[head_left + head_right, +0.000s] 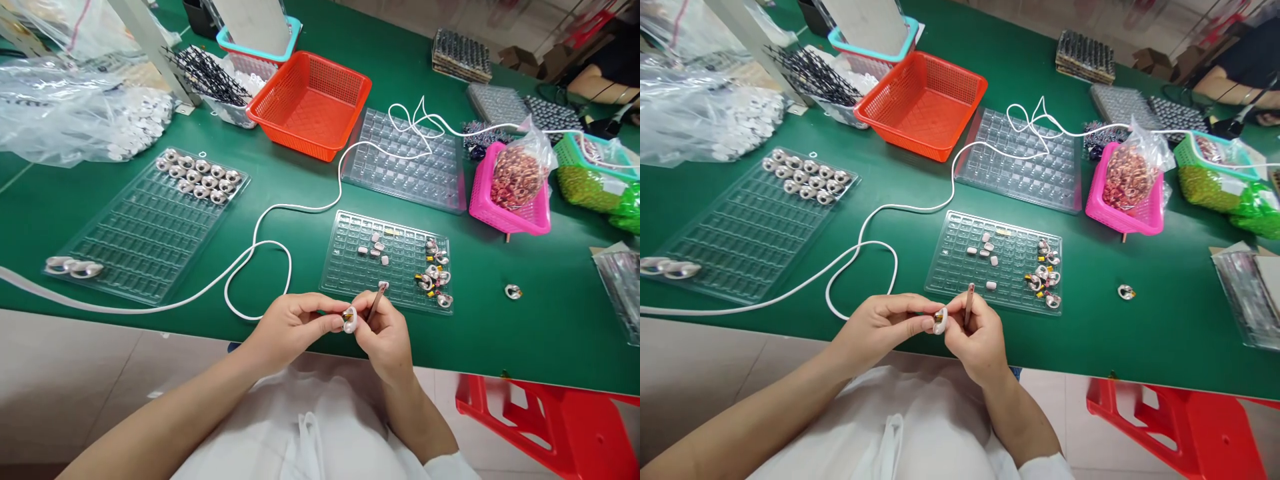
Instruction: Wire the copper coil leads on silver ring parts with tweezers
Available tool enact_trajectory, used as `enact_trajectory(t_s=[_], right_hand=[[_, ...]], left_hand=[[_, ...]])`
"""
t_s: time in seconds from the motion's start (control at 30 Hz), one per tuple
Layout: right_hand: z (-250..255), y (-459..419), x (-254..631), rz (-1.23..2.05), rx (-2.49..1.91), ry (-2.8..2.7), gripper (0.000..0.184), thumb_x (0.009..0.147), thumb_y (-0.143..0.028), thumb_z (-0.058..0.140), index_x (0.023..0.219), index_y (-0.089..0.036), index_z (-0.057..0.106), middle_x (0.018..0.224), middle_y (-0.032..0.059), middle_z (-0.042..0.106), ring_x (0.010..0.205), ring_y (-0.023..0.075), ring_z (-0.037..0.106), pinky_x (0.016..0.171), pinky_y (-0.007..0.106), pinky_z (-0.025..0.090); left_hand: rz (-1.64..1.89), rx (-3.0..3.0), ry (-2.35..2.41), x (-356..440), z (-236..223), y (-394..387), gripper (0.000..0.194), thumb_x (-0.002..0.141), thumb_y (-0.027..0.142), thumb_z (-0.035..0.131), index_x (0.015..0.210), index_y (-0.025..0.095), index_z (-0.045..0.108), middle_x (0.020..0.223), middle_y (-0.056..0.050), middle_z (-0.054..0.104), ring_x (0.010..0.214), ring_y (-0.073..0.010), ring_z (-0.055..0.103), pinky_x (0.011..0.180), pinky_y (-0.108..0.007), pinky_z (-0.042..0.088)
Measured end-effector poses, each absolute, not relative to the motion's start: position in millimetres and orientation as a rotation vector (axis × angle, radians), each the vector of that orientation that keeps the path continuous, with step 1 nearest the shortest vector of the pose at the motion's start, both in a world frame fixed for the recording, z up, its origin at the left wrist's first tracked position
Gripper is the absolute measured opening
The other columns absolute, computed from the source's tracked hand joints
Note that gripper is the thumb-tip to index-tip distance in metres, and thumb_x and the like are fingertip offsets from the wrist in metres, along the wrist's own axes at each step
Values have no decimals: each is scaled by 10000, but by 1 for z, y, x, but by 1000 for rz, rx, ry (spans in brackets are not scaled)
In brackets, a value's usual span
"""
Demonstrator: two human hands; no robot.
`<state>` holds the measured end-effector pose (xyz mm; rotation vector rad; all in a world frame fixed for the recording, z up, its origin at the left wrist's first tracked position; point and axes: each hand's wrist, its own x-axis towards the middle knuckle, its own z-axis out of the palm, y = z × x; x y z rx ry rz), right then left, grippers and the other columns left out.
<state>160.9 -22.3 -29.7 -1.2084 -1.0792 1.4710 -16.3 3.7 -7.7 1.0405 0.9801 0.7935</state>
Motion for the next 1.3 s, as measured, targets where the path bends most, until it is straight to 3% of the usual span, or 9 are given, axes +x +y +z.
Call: enact_trajectory(t_s=[0.6,0.83,0.93,1.07,1.3], right_hand=[[-26,-33,150,1251,-1137,-1269,76,919,-198,628,854,-212,590,806,0,534,693,132,518,565,248,399],[-21,-21,158,1436,-1093,-1270,65,932,-252,647,959,-224,594,838,-7,547,639,110,500,548,240,404],[-18,-16,169,1359,-1098,-1316,43,960,-264,619,979,-230,639,865,2,564,665,112,514,581,249,415],[-20,-18,185,1183,-1106,-1417,227,1037,-225,458,1016,-233,683,914,18,582,647,101,526,628,271,439],[-32,-30,191,1044,-1214,-1615,254,1032,-176,436,1113,-246,666,1007,52,619,916,174,616,768,302,505]], left_hand=[[920,1350,1128,-15,-1,-10,122,868,162,691,925,197,793,853,-47,790,751,-166,727,670,-219,577],[847,970,1026,-18,-1,-7,90,916,260,682,918,189,738,800,-18,714,744,-142,676,723,-223,562],[818,712,935,-20,-4,1,153,876,319,743,894,168,725,792,-16,679,715,-127,658,697,-211,549],[803,424,773,-25,-3,11,224,791,323,825,853,129,733,809,-52,677,693,-119,621,657,-205,550],[791,308,803,-23,0,16,247,803,275,817,972,99,780,754,-54,655,677,-111,589,615,-188,521]])
